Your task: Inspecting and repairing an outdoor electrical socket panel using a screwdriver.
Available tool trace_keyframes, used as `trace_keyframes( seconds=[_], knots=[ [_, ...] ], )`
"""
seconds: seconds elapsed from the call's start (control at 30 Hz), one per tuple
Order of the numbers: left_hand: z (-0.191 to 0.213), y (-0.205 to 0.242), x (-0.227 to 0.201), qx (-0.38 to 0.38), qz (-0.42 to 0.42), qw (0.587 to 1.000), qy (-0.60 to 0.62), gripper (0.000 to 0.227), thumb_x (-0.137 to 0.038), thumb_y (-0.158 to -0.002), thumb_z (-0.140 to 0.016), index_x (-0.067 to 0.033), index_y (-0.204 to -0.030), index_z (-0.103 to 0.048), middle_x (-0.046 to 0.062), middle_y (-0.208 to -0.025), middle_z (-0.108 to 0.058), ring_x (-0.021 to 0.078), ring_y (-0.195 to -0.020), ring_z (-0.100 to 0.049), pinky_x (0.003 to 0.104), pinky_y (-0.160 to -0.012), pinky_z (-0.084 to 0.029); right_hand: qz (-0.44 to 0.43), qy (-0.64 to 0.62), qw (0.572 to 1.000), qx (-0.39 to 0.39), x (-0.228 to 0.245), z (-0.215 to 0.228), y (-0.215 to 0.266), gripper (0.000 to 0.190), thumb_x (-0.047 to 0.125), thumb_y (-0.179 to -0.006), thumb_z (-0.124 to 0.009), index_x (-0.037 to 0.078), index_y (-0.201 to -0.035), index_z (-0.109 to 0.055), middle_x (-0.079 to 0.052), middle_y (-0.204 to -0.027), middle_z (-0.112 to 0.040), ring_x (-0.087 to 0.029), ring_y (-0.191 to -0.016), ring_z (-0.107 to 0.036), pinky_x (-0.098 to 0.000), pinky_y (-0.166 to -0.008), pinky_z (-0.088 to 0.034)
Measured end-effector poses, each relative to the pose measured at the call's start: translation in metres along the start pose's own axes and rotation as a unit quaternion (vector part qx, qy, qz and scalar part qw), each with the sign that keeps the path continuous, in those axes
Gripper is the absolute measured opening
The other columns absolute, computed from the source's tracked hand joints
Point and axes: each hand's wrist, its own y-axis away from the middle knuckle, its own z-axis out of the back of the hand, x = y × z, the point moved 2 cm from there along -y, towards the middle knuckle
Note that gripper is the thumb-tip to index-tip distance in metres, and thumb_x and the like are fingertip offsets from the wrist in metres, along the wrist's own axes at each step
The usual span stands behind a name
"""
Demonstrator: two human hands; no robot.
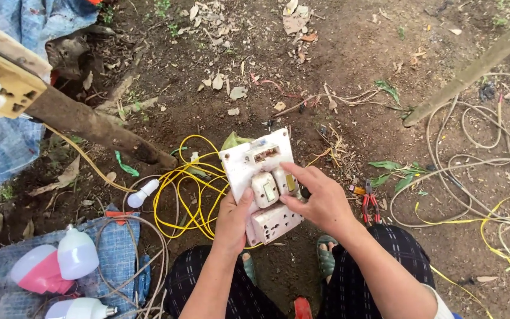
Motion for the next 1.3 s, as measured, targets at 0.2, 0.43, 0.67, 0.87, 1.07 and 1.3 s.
trace_keyframes(
  seconds=[0.2,0.43,0.67,0.87,1.07,1.3],
  knots=[
    [0.002,-0.002,0.006,0.016,0.002,1.0,-0.019,0.03,-0.019,-0.099,-0.062,-0.0036,-0.123,-0.07,0.014,-0.105,-0.078,0.0193,-0.094,-0.072,0.041,-0.088,-0.059,-0.004,0.026,0.999,-0.025,-0.012,-0.007,0.004,0.063,0.038,-0.073,-0.079,0.038,-0.134,-0.062,-0.003,-0.1,-0.07,-0.028,-0.084,-0.072,-0.0429,-0.075,-0.059],
    [-0.002,-0.001,0.003,0.009,0.014,1.0,-0.016,0.033,-0.025,-0.101,-0.057,-0.0051,-0.124,-0.068,0.016,-0.107,-0.077,0.0231,-0.094,-0.073,0.044,-0.089,-0.059,-0.014,0.024,0.997,-0.073,-0.018,-0.002,0.005,0.058,0.039,-0.075,-0.078,0.039,-0.131,-0.064,-0.002,-0.097,-0.07,-0.028,-0.089,-0.073,-0.0423,-0.078,-0.06],
    [0.017,-0.013,0.021,-0.003,0.019,0.999,0.038,0.037,-0.023,-0.1,-0.058,-0.0036,-0.13,-0.066,0.019,-0.112,-0.076,0.0271,-0.1,-0.073,0.045,-0.089,-0.059,-0.026,-0.064,0.994,-0.088,-0.014,0.01,0.003,0.058,0.035,-0.071,-0.08,0.037,-0.128,-0.068,-0.004,-0.099,-0.075,-0.027,-0.094,-0.074,-0.0426,-0.081,-0.06],
    [0.022,-0.014,0.028,-0.002,0.008,0.999,0.038,0.035,-0.022,-0.099,-0.06,-0.0056,-0.129,-0.067,0.017,-0.112,-0.076,0.0247,-0.1,-0.073,0.044,-0.09,-0.059,-0.025,-0.107,0.99,-0.086,-0.015,0.013,0.002,0.057,0.026,-0.071,-0.081,0.031,-0.127,-0.07,-0.008,-0.099,-0.075,-0.029,-0.09,-0.073,-0.0425,-0.075,-0.06],
    [0.005,-0.003,0.019,0.008,0.098,0.988,0.122,0.041,-0.027,-0.097,-0.06,-0.0043,-0.13,-0.065,0.023,-0.119,-0.073,0.0319,-0.107,-0.071,0.051,-0.094,-0.057,-0.029,-0.153,0.983,-0.095,-0.015,0.015,0.001,0.058,0.02,-0.071,-0.082,0.028,-0.127,-0.071,-0.008,-0.098,-0.075,-0.023,-0.07,-0.069,-0.0372,-0.065,-0.059],
    [0.003,-0.001,0.017,0.028,0.116,0.982,0.145,0.043,-0.028,-0.094,-0.063,-0.0042,-0.13,-0.064,0.024,-0.121,-0.072,0.0349,-0.112,-0.069,0.054,-0.098,-0.055,0.059,-0.14,0.977,-0.151,-0.014,0.012,0.003,0.064,0.009,-0.068,-0.081,0.018,-0.13,-0.069,-0.011,-0.1,-0.073,-0.022,-0.059,-0.066,-0.0355,-0.054,-0.054]
  ],
)
